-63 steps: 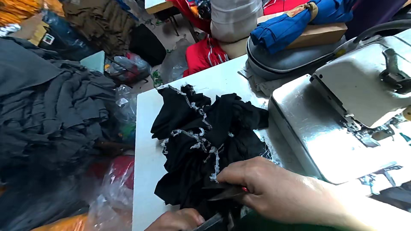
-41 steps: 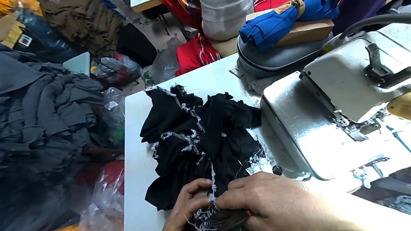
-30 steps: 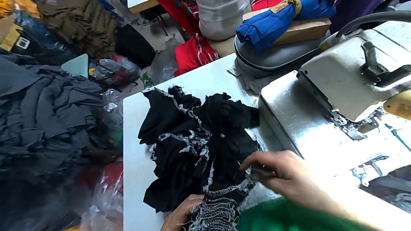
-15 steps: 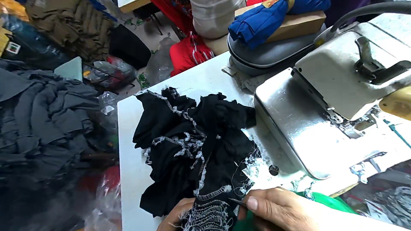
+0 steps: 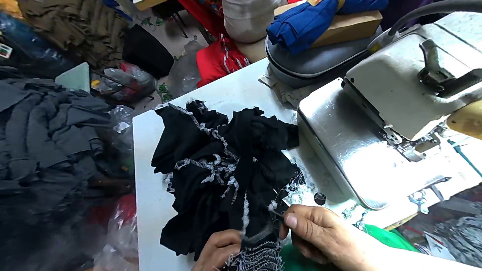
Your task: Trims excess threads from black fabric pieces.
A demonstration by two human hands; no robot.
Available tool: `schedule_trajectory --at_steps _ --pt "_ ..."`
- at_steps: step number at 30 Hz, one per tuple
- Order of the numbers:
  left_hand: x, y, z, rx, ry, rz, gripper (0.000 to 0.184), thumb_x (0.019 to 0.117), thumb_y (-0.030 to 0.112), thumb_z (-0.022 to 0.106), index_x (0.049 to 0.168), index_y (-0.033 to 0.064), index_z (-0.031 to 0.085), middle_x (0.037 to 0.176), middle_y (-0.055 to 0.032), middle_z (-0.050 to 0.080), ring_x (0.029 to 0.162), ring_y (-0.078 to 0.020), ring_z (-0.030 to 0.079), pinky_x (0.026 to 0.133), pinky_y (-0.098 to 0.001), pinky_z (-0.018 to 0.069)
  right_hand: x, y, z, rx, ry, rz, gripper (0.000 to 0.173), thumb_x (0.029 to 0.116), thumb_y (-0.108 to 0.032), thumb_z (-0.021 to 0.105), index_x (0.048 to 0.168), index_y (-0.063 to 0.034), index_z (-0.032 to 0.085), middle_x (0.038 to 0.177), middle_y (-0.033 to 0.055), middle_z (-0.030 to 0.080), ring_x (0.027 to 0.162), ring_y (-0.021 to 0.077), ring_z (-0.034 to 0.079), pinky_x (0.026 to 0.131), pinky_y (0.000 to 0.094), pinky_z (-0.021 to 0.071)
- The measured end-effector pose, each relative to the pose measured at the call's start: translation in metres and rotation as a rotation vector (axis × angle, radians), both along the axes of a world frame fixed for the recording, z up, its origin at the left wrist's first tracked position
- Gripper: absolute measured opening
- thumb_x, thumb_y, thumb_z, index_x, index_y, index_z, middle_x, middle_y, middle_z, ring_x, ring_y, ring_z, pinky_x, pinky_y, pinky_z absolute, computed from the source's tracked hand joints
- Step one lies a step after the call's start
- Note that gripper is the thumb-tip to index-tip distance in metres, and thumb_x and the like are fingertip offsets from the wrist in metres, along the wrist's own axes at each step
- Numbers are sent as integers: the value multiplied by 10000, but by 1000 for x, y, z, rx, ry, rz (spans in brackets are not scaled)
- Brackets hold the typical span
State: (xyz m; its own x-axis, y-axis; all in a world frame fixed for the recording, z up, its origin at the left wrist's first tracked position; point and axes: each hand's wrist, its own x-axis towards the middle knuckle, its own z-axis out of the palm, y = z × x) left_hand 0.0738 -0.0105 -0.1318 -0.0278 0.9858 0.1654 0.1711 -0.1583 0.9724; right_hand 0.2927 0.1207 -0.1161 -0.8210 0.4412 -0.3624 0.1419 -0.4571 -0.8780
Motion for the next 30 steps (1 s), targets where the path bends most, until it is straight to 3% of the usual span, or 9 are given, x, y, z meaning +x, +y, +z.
schedule_trajectory --at_steps 6,11,15,18,23,27,30 --pt "-4 -3 -2 0 16 44 315 939 435 703 1236 333 691 1306 280 576 1230 113 497 1037 -106 406 1 2 4 -40 -49 30 378 1084 -389 383 1083 -113 642 647 -132 474 513 -56 404 482 133 338" --pt "-11 -7 -2 41 181 84 289 952 508 656 1206 374 682 1382 279 552 1401 32 398 1185 -224 312 2 2 2 -26 8 -79 380 1088 -392 359 1064 -135 639 647 -156 494 508 -82 413 469 104 340" --pt "-9 -14 -1 39 104 44 291 978 466 637 1214 300 674 1271 222 664 1317 44 506 1211 -273 283 6 11 1 227 42 -145 478 1097 -457 342 1143 -105 662 758 -140 575 600 -95 481 538 91 402" --pt "-12 -16 -3 68 -30 -40 327 985 407 647 1284 275 660 1270 199 670 1299 26 531 1178 -238 345 7 17 0 423 49 -162 537 1083 -506 358 1174 -94 689 775 -115 594 619 -105 477 554 80 399" --pt "-21 -14 -12 109 -160 -46 257 987 438 623 1192 300 694 1294 200 630 1246 15 562 1085 -209 445 0 20 4 584 43 86 529 1107 -419 339 1179 -36 696 724 19 617 588 53 535 561 225 462" --pt "-15 -13 -5 77 -175 20 223 1035 393 551 1177 382 723 1375 250 572 1256 47 539 1045 -148 447 -14 15 6 533 86 285 528 1108 -390 348 1094 1 703 726 79 621 608 143 563 596 319 480" --pt "-9 -14 -3 59 -203 11 208 1039 312 568 1145 352 743 1443 229 528 1306 29 510 1078 -177 443 -22 19 10 517 89 433 522 1111 -365 345 1059 22 690 731 110 607 647 190 575 634 374 474"
